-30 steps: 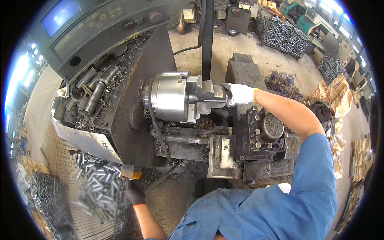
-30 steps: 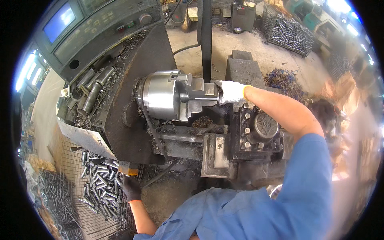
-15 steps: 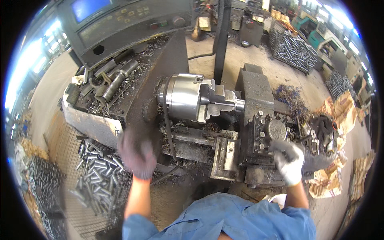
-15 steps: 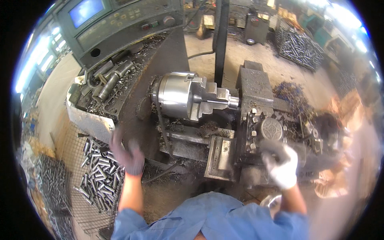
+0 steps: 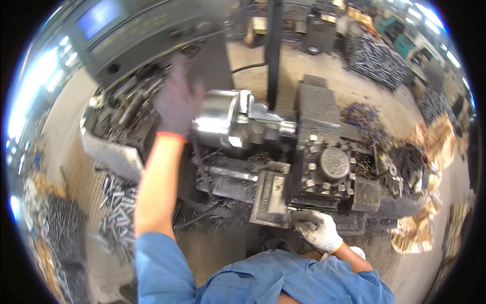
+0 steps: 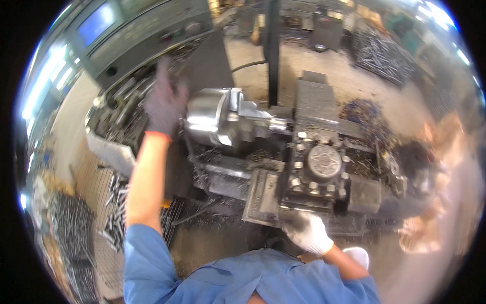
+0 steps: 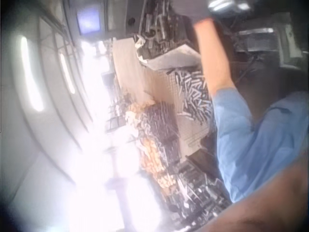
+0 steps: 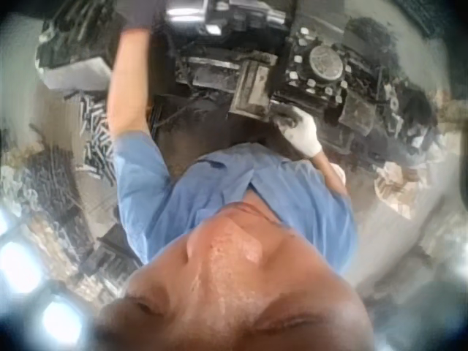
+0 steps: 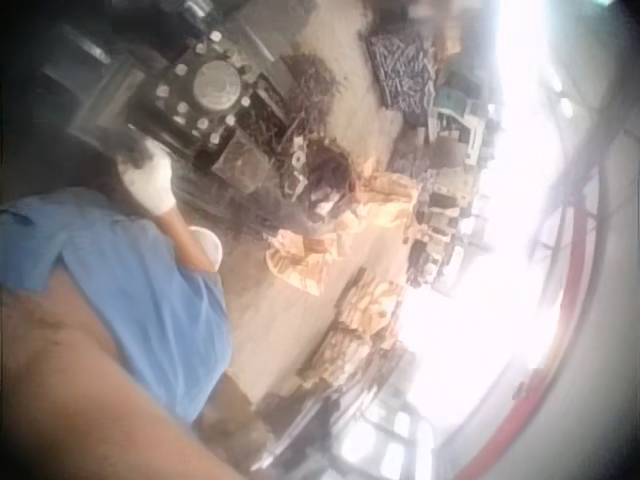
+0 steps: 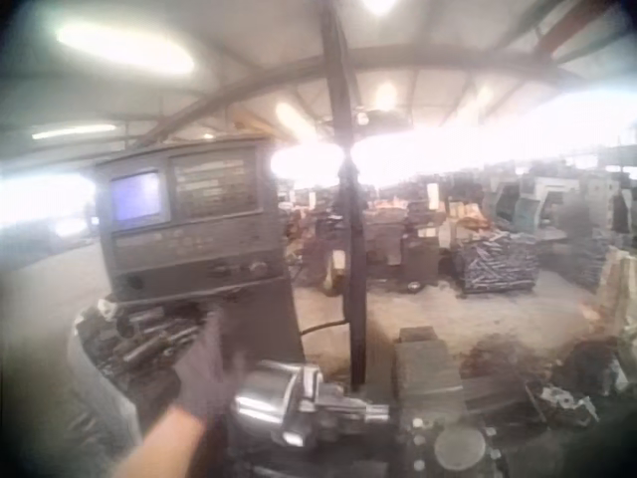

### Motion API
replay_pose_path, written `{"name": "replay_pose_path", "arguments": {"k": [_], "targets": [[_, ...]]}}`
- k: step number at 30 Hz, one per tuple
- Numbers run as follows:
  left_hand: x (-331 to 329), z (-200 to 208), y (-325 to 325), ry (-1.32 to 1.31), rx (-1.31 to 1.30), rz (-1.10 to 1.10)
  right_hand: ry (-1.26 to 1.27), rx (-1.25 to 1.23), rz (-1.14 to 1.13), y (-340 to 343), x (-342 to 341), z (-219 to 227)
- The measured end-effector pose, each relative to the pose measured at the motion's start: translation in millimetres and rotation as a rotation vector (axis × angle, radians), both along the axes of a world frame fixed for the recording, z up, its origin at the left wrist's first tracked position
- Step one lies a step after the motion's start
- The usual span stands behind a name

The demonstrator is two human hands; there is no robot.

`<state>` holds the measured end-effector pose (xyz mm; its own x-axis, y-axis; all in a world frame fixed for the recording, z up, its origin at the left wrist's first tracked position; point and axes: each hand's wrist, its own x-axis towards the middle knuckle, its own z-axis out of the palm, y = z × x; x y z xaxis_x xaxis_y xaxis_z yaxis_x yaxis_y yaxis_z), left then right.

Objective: The person repeatedly picks metal tubes from a wire basket, inserts them into a lathe chuck, operates the machine, and removes the finished parts. The cycle of loading, machining, and unloading is repeated throughout the clip.

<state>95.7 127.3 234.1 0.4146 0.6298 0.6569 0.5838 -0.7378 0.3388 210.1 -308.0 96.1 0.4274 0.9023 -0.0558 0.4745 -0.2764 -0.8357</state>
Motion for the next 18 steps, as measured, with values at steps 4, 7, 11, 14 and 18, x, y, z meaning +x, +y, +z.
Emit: {"name": "replay_pose_path", "arguments": {"k": [4, 7, 11, 14, 18], "targets": [[-152.2, -163.8, -140.7, 0.397, -0.396, -0.076, 0.056, -0.012, 0.333, 46.2, -37.5, -53.8], [-320.7, -306.6, -280.4, 0.203, -1.044, 0.382, 0.086, -0.003, 0.679, 87.0, -87.7, -113.0], [-540.3, -420.3, -611.4, -1.515, -1.050, 1.316, 0.132, -0.123, 1.101, 128.2, -205.3, -187.0], [-580.0, -444.3, -910.1, -1.797, -0.272, 2.043, -0.083, -0.215, 1.388, 135.9, -327.3, -227.0], [-455.7, -422.6, -1172.6, -1.184, -0.232, 3.127, -0.373, -0.144, 1.833, 94.4, -495.5, -245.9]]}}
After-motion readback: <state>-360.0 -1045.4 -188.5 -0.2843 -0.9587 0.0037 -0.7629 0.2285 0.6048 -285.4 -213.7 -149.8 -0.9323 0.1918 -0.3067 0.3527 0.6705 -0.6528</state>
